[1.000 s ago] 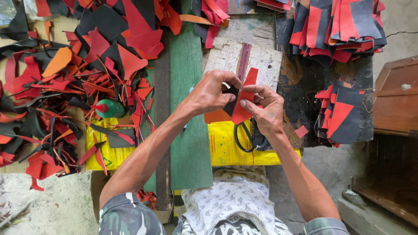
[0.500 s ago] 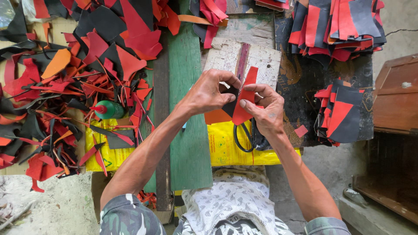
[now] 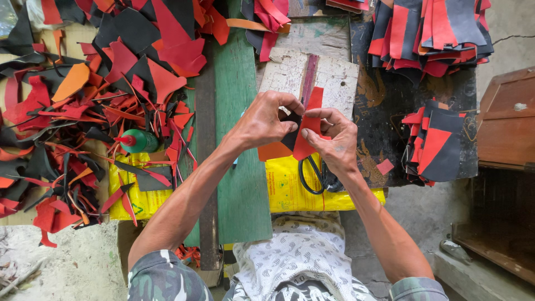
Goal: The person picks red, black and orange cut foam pieces from a large pile on the workbench, matches pieces into pairs, and stacks the matched pieces into piles at the side. They occasionally use a small blue hand tool on pieces laid on the board and handle a glue bottle nearby.
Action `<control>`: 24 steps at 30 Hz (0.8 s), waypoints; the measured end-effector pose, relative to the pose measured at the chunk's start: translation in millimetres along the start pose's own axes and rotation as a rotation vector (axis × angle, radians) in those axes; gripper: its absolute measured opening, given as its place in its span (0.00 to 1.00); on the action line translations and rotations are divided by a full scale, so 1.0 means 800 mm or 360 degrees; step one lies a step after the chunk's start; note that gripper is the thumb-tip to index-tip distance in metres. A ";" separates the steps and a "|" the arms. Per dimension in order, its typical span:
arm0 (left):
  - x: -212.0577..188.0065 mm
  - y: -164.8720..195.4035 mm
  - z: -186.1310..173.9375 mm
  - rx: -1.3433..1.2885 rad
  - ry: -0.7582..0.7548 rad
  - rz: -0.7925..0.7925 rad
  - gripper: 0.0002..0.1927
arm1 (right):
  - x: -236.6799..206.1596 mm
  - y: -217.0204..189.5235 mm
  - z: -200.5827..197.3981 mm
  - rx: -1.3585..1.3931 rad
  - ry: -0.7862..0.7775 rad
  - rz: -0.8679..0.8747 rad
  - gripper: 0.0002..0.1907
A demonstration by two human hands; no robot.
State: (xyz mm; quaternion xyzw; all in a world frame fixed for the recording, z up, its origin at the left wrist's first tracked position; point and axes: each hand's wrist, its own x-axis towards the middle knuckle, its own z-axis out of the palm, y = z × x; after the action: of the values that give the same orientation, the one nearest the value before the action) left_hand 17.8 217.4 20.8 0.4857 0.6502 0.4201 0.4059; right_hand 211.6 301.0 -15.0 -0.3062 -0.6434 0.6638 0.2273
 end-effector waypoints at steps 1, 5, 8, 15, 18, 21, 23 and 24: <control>0.000 0.000 0.000 0.0003 0.0001 -0.0005 0.16 | 0.000 0.000 0.001 -0.0005 0.0000 0.0002 0.17; 0.001 -0.002 0.004 0.0131 0.0021 0.0083 0.15 | 0.002 0.002 0.007 0.0002 0.0057 -0.0004 0.17; -0.002 -0.004 0.009 0.0116 0.0036 0.0084 0.15 | 0.003 0.002 0.005 0.0179 -0.0038 0.0020 0.20; -0.003 -0.015 0.013 -0.0128 0.0102 0.0009 0.14 | 0.014 0.014 -0.002 0.0477 0.0007 0.0078 0.18; -0.003 -0.018 0.013 -0.0153 0.0119 -0.0034 0.14 | 0.013 0.022 0.001 0.0554 0.0061 0.0076 0.18; -0.004 -0.019 0.014 -0.0145 0.0122 -0.0046 0.14 | 0.011 0.026 0.004 0.0570 0.0102 0.0059 0.18; -0.004 -0.018 0.014 -0.0155 0.0112 -0.0050 0.14 | 0.010 0.026 0.004 0.0604 0.0109 0.0031 0.18; -0.004 -0.018 0.014 -0.0119 0.0119 -0.0031 0.14 | 0.010 0.025 0.004 0.0570 0.0100 0.0041 0.18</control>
State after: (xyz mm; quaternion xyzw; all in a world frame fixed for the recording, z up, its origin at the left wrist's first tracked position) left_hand 24.6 213.3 4.3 0.4479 0.6535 0.4580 0.4032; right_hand 205.4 303.1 -35.7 -0.2897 -0.5036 0.7607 0.2896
